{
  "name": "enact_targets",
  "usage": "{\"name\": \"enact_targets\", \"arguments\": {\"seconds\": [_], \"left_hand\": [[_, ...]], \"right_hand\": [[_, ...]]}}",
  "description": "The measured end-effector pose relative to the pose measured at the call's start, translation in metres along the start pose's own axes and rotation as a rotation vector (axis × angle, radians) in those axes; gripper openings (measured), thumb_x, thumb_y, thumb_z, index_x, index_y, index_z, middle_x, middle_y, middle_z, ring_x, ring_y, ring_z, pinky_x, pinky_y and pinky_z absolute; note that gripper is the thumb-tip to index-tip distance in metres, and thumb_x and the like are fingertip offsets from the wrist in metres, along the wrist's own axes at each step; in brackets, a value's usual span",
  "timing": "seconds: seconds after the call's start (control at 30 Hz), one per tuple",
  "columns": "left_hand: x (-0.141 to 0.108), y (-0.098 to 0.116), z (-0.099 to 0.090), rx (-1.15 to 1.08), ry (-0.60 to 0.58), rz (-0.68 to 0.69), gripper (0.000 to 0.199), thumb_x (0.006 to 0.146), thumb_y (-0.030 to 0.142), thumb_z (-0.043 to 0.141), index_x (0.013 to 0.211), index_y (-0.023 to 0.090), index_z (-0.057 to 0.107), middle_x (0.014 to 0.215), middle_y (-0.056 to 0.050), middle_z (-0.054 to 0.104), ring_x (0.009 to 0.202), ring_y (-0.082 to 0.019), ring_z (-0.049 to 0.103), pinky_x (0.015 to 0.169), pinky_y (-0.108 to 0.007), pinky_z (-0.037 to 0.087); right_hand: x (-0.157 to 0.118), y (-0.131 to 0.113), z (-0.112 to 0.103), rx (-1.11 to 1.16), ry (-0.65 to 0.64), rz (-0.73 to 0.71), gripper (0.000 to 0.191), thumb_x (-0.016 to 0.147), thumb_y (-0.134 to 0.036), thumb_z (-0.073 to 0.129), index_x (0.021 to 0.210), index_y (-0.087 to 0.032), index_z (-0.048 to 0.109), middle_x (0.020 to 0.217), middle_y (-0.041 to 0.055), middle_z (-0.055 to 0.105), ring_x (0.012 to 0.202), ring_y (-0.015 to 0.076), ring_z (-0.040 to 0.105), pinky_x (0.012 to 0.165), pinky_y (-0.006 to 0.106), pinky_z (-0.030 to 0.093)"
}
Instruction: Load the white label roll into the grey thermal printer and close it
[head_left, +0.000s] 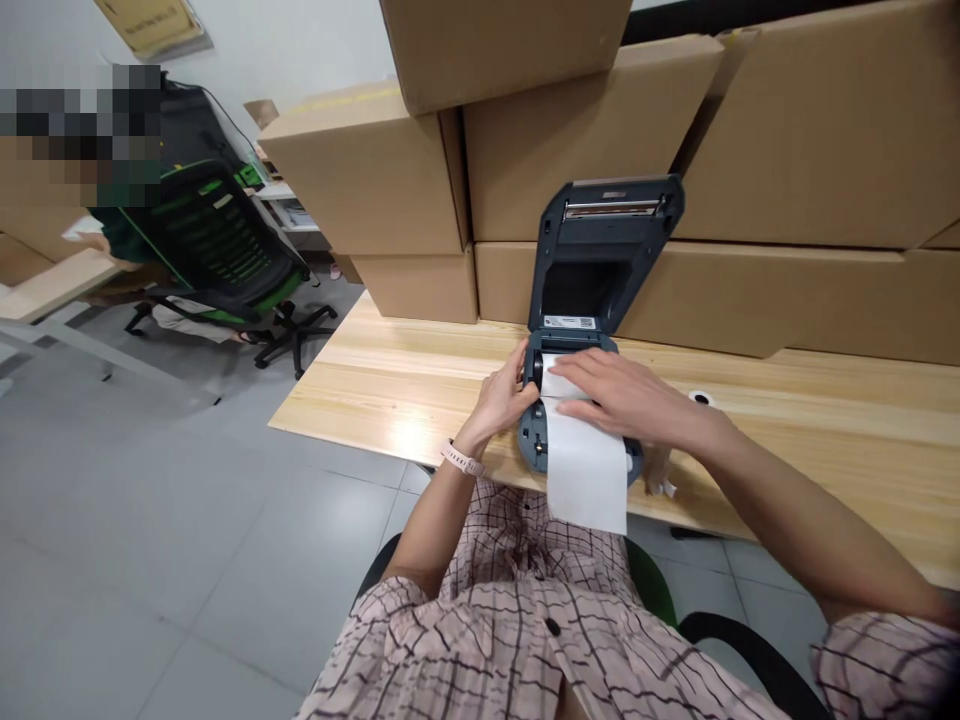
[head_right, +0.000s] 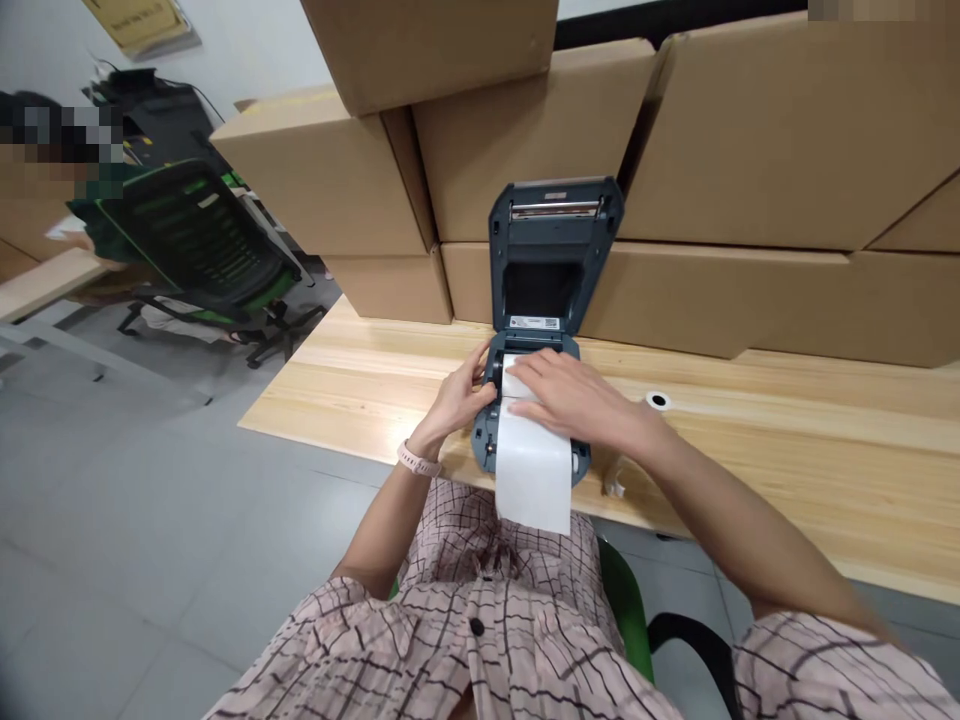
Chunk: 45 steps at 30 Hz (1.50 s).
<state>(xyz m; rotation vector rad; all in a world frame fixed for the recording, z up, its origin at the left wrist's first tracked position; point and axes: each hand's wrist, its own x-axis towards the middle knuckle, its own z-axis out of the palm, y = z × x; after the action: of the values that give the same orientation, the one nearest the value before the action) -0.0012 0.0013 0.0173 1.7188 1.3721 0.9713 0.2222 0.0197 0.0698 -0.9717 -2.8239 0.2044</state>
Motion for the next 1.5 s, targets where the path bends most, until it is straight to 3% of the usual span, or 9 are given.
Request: {"name": "enact_targets", "arguments": {"seconds": [0.23, 0.53, 0.8, 0.93, 1.03, 1.13, 1.27, 1.37, 1.5], "left_hand": [[-0.002, 0.009, 0.000, 0.008, 0.012, -0.023, 0.084, 0.084, 0.020, 0.054, 0.167, 0.025, 0.038, 0.145, -0.007, 0.071, 0.114, -0.026, 0.073, 0.100, -0.038, 0.054], [-0.001, -0.002, 0.003, -0.063, 0.041, -0.021, 0.081, 0.086, 0.020, 0.056, 0.166, 0.023, 0.040, 0.155, -0.010, 0.065, 0.131, -0.030, 0.068, 0.116, -0.046, 0.049], [-0.025, 0.005, 0.021, -0.413, 0.097, -0.151, 0.081, 0.098, 0.036, 0.061, 0.169, 0.023, 0.026, 0.177, -0.014, 0.033, 0.165, -0.029, 0.033, 0.133, -0.047, 0.032], [-0.072, 0.023, 0.036, -0.483, 0.124, -0.196, 0.103, 0.089, 0.042, 0.078, 0.171, 0.029, 0.017, 0.182, -0.009, 0.019, 0.169, -0.031, 0.019, 0.138, -0.048, 0.021], [-0.094, 0.028, 0.039, -0.529, 0.102, -0.275, 0.114, 0.085, 0.044, 0.083, 0.173, 0.030, 0.011, 0.183, -0.010, 0.016, 0.168, -0.033, 0.023, 0.137, -0.051, 0.024], [-0.098, 0.029, 0.036, -0.555, 0.088, -0.301, 0.119, 0.083, 0.045, 0.085, 0.173, 0.032, 0.009, 0.183, -0.010, 0.014, 0.168, -0.034, 0.021, 0.135, -0.052, 0.029], [-0.095, 0.031, 0.030, -0.569, 0.057, -0.306, 0.124, 0.081, 0.045, 0.088, 0.173, 0.034, 0.006, 0.183, -0.011, 0.013, 0.168, -0.036, 0.021, 0.133, -0.053, 0.034], [-0.095, 0.032, 0.027, -0.541, 0.031, -0.314, 0.125, 0.081, 0.046, 0.088, 0.173, 0.036, 0.004, 0.183, -0.010, 0.011, 0.169, -0.035, 0.017, 0.133, -0.051, 0.034], [-0.098, 0.032, 0.027, -0.512, 0.033, -0.328, 0.126, 0.081, 0.046, 0.089, 0.173, 0.035, 0.004, 0.184, -0.008, 0.007, 0.169, -0.036, 0.015, 0.133, -0.051, 0.033]], "right_hand": [[-0.074, -0.051, 0.030, -0.043, 0.211, -0.039, 0.052, 0.112, -0.051, 0.041, 0.143, -0.017, 0.066, 0.154, 0.0152, 0.064, 0.143, 0.0361, 0.061, 0.109, 0.057, 0.060], [-0.075, -0.070, 0.052, -0.016, 0.357, 0.034, 0.045, 0.111, -0.045, 0.049, 0.138, -0.014, 0.067, 0.154, 0.0168, 0.064, 0.145, 0.0344, 0.060, 0.113, 0.055, 0.059], [-0.080, -0.075, 0.057, 0.101, 0.326, 0.090, 0.048, 0.109, -0.046, 0.052, 0.143, -0.016, 0.066, 0.159, 0.0160, 0.059, 0.149, 0.0346, 0.056, 0.119, 0.059, 0.054], [-0.083, -0.054, 0.032, 0.342, 0.288, 0.032, 0.040, 0.107, -0.052, 0.054, 0.137, -0.031, 0.073, 0.148, 0.0055, 0.070, 0.139, 0.0310, 0.066, 0.115, 0.055, 0.058], [-0.062, -0.009, -0.007, 0.509, 0.678, 0.201, 0.030, 0.105, -0.055, 0.058, 0.118, -0.038, 0.079, 0.125, -0.0016, 0.081, 0.122, 0.0283, 0.076, 0.112, 0.050, 0.059], [-0.011, 0.050, -0.048, 0.535, 0.979, 0.440, 0.051, 0.110, -0.051, 0.046, 0.149, -0.020, 0.058, 0.156, 0.0140, 0.062, 0.147, 0.0294, 0.057, 0.123, 0.049, 0.044], [0.058, 0.099, -0.084, 0.948, 0.802, 0.491, 0.088, 0.106, -0.045, -0.017, 0.158, 0.000, 0.037, 0.159, 0.0180, 0.055, 0.144, 0.0277, 0.055, 0.108, 0.038, 0.048], [0.068, 0.091, -0.084, 1.018, 0.744, 0.431, 0.097, 0.104, -0.059, -0.017, 0.151, -0.002, 0.046, 0.151, 0.0125, 0.063, 0.142, 0.0260, 0.057, 0.113, 0.035, 0.046], [0.024, 0.040, -0.049, 0.851, 0.798, 0.347, 0.085, 0.109, -0.069, 0.000, 0.140, -0.016, 0.058, 0.143, 0.0067, 0.070, 0.137, 0.0232, 0.061, 0.123, 0.042, 0.044]]}}
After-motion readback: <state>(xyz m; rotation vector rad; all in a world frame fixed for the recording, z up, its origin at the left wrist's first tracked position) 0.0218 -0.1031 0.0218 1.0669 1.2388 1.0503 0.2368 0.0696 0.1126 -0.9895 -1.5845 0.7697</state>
